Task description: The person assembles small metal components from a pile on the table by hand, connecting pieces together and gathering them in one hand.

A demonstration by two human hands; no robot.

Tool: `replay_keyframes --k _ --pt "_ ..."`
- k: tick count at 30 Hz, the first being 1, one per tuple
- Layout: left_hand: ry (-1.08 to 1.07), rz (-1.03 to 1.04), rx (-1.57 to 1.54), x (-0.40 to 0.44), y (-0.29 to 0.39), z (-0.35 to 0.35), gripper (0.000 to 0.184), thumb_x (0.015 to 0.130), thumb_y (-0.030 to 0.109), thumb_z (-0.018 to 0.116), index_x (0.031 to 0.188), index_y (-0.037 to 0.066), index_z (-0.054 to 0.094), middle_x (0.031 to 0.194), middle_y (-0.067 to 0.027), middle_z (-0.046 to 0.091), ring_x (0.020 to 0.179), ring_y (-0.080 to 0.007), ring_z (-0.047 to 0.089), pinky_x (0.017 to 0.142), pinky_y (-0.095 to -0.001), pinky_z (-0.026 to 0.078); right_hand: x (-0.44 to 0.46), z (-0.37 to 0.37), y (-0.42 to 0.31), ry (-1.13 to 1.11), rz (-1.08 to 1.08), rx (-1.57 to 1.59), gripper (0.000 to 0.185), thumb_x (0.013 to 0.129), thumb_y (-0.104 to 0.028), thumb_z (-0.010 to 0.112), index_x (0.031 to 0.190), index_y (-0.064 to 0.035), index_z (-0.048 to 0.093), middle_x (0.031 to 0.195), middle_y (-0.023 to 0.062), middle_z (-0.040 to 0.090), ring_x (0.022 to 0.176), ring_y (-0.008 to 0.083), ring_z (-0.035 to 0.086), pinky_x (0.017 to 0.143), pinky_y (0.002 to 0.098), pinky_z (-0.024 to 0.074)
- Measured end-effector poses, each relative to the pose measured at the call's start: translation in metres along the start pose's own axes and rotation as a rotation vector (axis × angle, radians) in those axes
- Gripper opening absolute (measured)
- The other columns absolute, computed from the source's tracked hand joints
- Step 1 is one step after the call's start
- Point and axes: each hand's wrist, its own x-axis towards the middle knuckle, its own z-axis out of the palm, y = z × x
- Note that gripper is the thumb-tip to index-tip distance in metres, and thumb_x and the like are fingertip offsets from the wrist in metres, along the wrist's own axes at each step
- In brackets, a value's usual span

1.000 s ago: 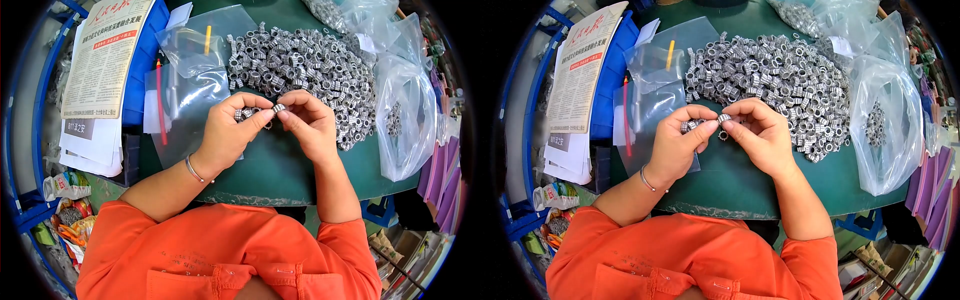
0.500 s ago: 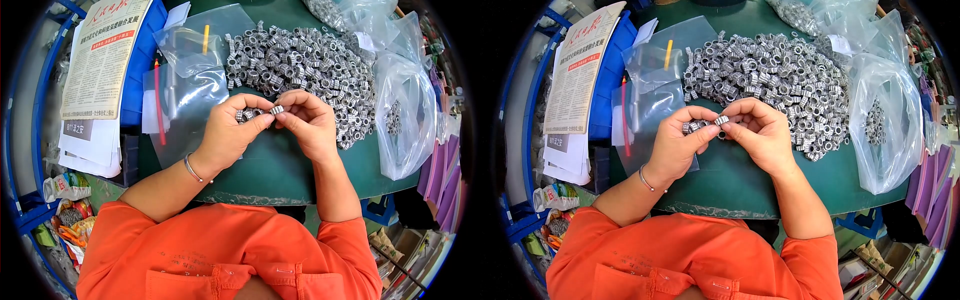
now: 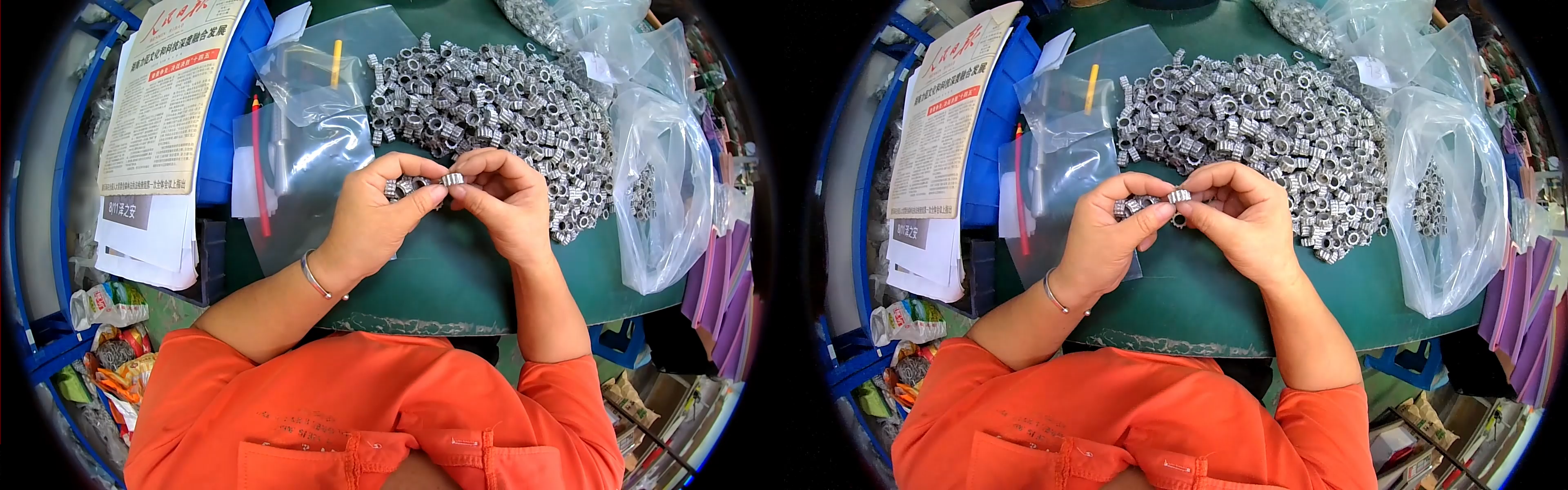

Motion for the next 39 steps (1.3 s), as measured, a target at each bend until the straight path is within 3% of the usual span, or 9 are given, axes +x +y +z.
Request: replay_keyframes --k 1,3,6,10,15,24,28,31,39 --pt "0.0 0.002 0.001 0.0 0.001 -0.001 0.014 0.08 0.001 0.06 0.095 0.001 0.059 0.079 -0.0028 0.058 0.056 -0.0035 0.045 0.047 -0.0163 0.035 0.0 0.0 0.0 -0.001 -0.002 0.0 0.015 0.075 0.008 0.06 0.089 0.0037 0.057 0.088 0.0081 0.06 0.076 0.0109 0.058 0.066 0.0219 0.05" --pt "0.046 0.01 0.144 0.0 0.003 -0.002 0.011 0.078 0.005 0.064 0.086 0.0 0.062 0.084 -0.0047 0.062 0.079 -0.0094 0.056 0.071 -0.0223 0.045 -0.001 0.001 -0.002 0.014 0.117 -0.025 0.014 0.077 0.005 0.061 0.09 0.0042 0.057 0.085 0.0081 0.061 0.073 0.0108 0.059 0.063 0.0221 0.0507" --pt "0.055 0.066 0.18 0.0 0.003 -0.002 0.009 0.077 0.006 0.065 0.084 0.0 0.063 0.083 -0.0044 0.061 0.08 -0.0108 0.056 0.072 -0.0231 0.044 -0.001 -0.001 -0.001 0.0 0.148 -0.027 0.015 0.078 0.002 0.061 0.093 0.005 0.058 0.084 0.0084 0.063 0.073 0.011 0.06 0.061 0.0216 0.0505" --pt "0.042 0.062 0.153 -0.001 0.003 -0.004 0.011 0.076 0.006 0.065 0.086 0.001 0.063 0.082 -0.0047 0.06 0.074 -0.0093 0.055 0.066 -0.0212 0.044 -0.001 0.0 -0.002 0.007 0.174 -0.05 0.016 0.079 0.0 0.062 0.094 0.0049 0.06 0.083 0.0084 0.063 0.071 0.0109 0.06 0.059 0.021 0.0499" --pt "-0.038 -0.127 -0.309 0.001 0.004 -0.008 0.022 0.082 0.004 0.058 0.103 -0.002 0.054 0.074 -0.0033 0.054 0.06 -0.0058 0.046 0.05 -0.0172 0.036 0.0 -0.002 -0.002 0.019 0.201 -0.017 0.016 0.078 -0.001 0.063 0.093 0.0047 0.061 0.081 0.0088 0.064 0.07 0.0112 0.061 0.058 0.0209 0.0496" --pt "0.035 -0.125 -0.222 0.002 0.005 -0.001 0.024 0.082 0.004 0.058 0.105 -0.001 0.053 0.079 -0.0041 0.055 0.068 -0.0078 0.053 0.052 -0.0191 0.042 0.003 -0.004 -0.007 -0.037 0.142 0.49 0.015 0.083 -0.002 0.053 0.096 0.0035 0.055 0.085 0.0131 0.061 0.072 0.0192 0.062 0.054 0.0265 0.0522" --pt "-0.017 -0.116 -0.169 0.002 0.004 -0.003 0.022 0.082 0.004 0.059 0.102 -0.002 0.053 0.079 -0.0034 0.056 0.068 -0.0069 0.052 0.052 -0.0188 0.042 -0.002 0.001 -0.004 -0.011 0.099 -0.036 0.021 0.08 0.0 0.06 0.101 0.0007 0.058 0.082 0.0024 0.054 0.073 0.0055 0.052 0.062 0.0166 0.0438" --pt "-0.011 -0.152 -0.284 0.003 0.005 -0.002 0.018 0.083 0.006 0.058 0.099 -0.001 0.054 0.077 -0.0032 0.056 0.066 -0.0071 0.052 0.052 -0.019 0.042 0.0 0.001 -0.001 -0.142 -0.085 -0.132 0.025 0.08 0.004 0.058 0.104 0.0019 0.057 0.088 0.0046 0.054 0.079 0.0095 0.056 0.07 0.0203 0.0459" --pt "-0.182 -0.352 -0.535 0.006 0.003 -0.011 0.023 0.09 0.02 0.05 0.099 -0.001 0.055 0.079 -0.0049 0.056 0.066 -0.0091 0.051 0.049 -0.0199 0.038 0.0 -0.001 -0.002 -0.11 -0.058 -0.173 0.016 0.08 0.004 0.057 0.096 0.0038 0.059 0.089 0.0065 0.056 0.081 0.0119 0.057 0.073 0.0216 0.0458"
